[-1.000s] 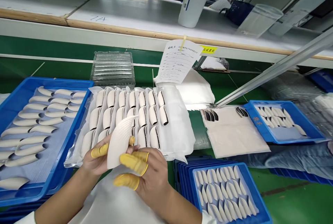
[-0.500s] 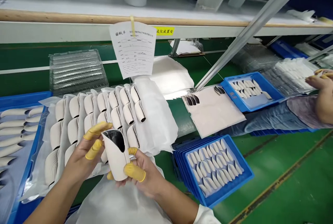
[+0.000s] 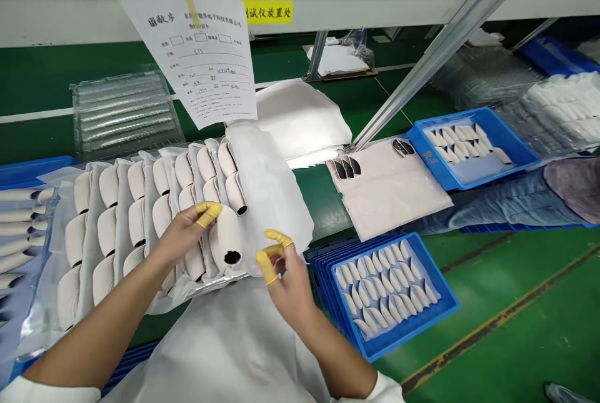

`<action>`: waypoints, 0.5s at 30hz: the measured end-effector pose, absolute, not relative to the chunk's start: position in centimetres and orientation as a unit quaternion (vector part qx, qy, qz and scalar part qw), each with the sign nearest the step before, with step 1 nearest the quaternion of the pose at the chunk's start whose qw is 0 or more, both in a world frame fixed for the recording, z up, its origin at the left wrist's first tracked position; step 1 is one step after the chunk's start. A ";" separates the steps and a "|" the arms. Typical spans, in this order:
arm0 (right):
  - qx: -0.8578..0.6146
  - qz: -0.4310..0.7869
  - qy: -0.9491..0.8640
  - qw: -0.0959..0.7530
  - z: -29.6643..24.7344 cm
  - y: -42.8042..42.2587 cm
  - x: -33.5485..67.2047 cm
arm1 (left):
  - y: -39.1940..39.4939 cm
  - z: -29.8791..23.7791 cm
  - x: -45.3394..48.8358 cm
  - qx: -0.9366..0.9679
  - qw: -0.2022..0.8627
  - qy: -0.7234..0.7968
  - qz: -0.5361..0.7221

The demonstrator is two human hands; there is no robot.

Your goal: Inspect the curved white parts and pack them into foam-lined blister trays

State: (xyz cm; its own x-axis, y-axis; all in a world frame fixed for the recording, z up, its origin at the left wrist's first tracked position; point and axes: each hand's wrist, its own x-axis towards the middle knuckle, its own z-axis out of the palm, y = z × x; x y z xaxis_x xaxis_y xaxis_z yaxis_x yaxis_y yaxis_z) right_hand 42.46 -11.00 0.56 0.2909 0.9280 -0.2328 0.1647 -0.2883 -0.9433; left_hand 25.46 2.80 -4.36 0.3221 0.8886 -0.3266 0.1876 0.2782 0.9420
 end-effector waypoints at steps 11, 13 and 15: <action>-0.666 0.097 -0.733 0.101 -1.6 -7.6 43.6 | 3.2 -4.3 29.7 0.839 0.263 0.476 0.033; -0.665 0.094 -0.735 0.093 -2.0 -7.6 43.7 | 2.4 -4.3 29.9 0.843 0.227 0.488 0.028; -0.664 0.090 -0.737 0.083 -2.3 -7.7 43.8 | 1.6 -4.4 29.9 0.843 0.195 0.500 0.027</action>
State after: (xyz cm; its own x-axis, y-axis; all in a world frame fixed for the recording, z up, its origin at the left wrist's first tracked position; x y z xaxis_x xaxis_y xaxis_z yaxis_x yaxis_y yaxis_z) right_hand 43.81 -7.70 -2.31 -0.1036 0.9946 0.0034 0.9646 0.1013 -0.2435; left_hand 29.90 1.56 -4.40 0.4978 0.8544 -0.1492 0.8329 -0.4230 0.3570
